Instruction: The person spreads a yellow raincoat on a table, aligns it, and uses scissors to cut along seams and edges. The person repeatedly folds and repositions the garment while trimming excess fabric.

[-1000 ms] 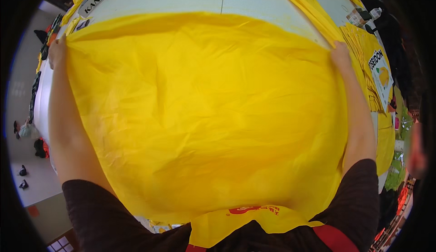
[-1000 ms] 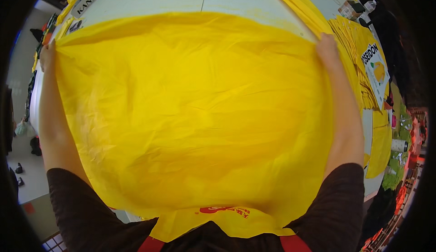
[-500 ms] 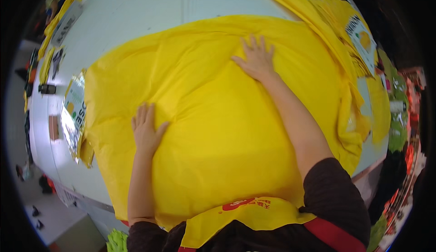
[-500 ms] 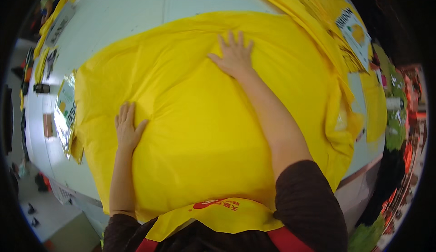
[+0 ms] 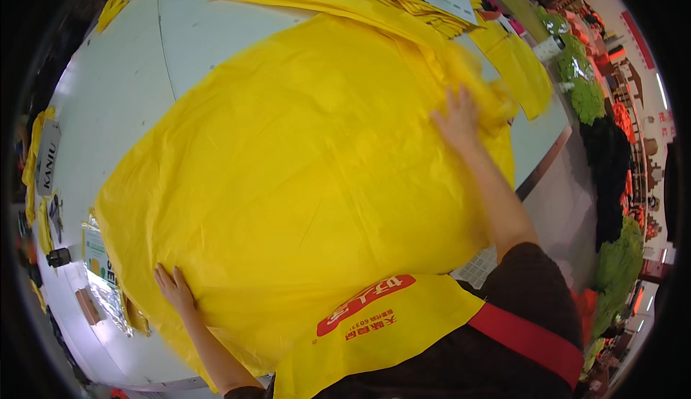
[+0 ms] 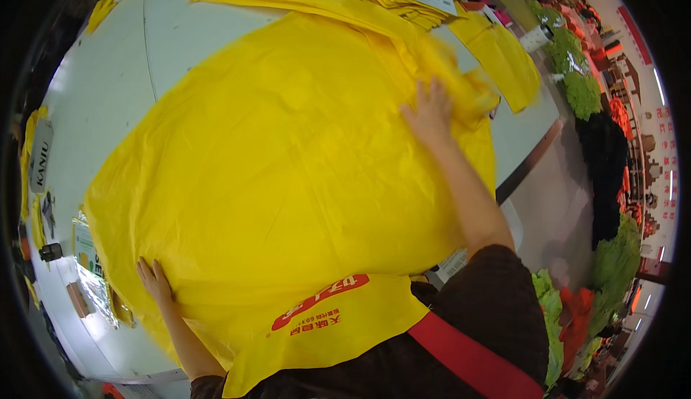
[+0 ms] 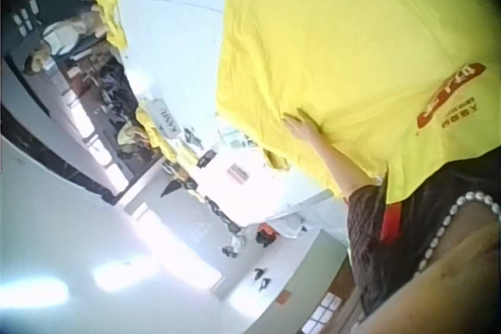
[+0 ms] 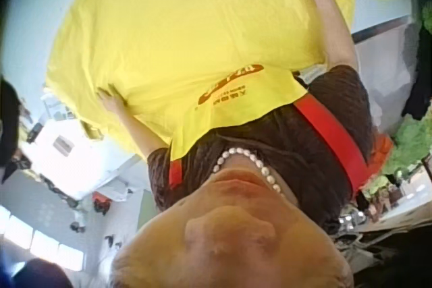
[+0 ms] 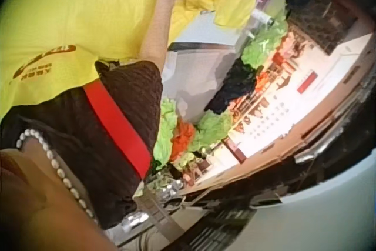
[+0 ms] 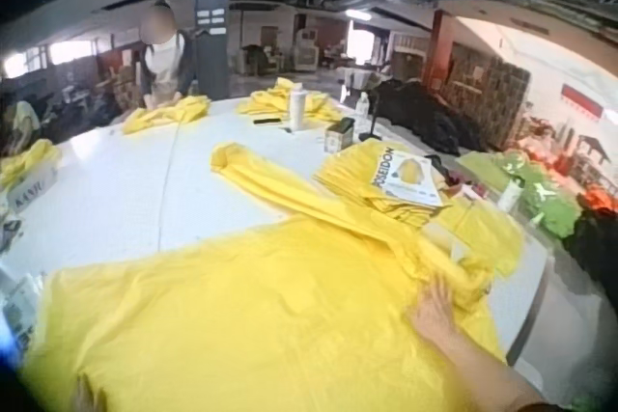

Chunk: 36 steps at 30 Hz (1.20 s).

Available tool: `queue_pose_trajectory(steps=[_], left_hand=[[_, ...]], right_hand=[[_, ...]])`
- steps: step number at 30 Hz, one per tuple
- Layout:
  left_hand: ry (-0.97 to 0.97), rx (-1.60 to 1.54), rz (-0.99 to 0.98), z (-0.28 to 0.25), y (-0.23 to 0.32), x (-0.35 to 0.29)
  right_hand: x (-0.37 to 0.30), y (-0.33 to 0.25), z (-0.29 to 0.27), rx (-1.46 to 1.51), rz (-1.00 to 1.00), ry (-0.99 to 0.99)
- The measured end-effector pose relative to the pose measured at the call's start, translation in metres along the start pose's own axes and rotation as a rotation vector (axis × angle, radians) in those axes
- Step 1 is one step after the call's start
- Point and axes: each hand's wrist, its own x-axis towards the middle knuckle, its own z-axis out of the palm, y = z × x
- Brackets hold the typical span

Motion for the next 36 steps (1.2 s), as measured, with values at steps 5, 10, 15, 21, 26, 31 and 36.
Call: queue_pose_trajectory(steps=[5,10,15,21,26,31,36], left_hand=[[0.056,0.097,0.000,-0.038,0.050,-0.074],[-0.064,0.173,-0.200,-0.013,0.025,-0.127],[-0.073,0.069,-0.177,-0.021,0.035,-0.114],[-0.087,0.228,-0.016,-0.021,0.015,-0.220],[0.147,0.026,-0.112,-0.024,-0.001,-0.260],[-0.148,-0.398,0.799,-0.015,0.145,-0.274],[-0.440,-0.650,1.333,-0.013,0.333,-0.268]], right_hand=[[-0.010,0.065,-0.042,-0.054,0.099,-0.055],[-0.060,0.050,0.011,0.006,0.166,-0.261],[-0.040,0.064,0.008,0.148,0.149,-0.243],[-0.134,0.053,-0.043,0.190,0.222,-0.320],[-0.217,0.128,-0.031,0.747,0.249,0.270],[-0.307,0.131,-0.040,1.437,1.441,0.385],[-0.367,0.105,0.060,2.701,1.539,-0.057]])
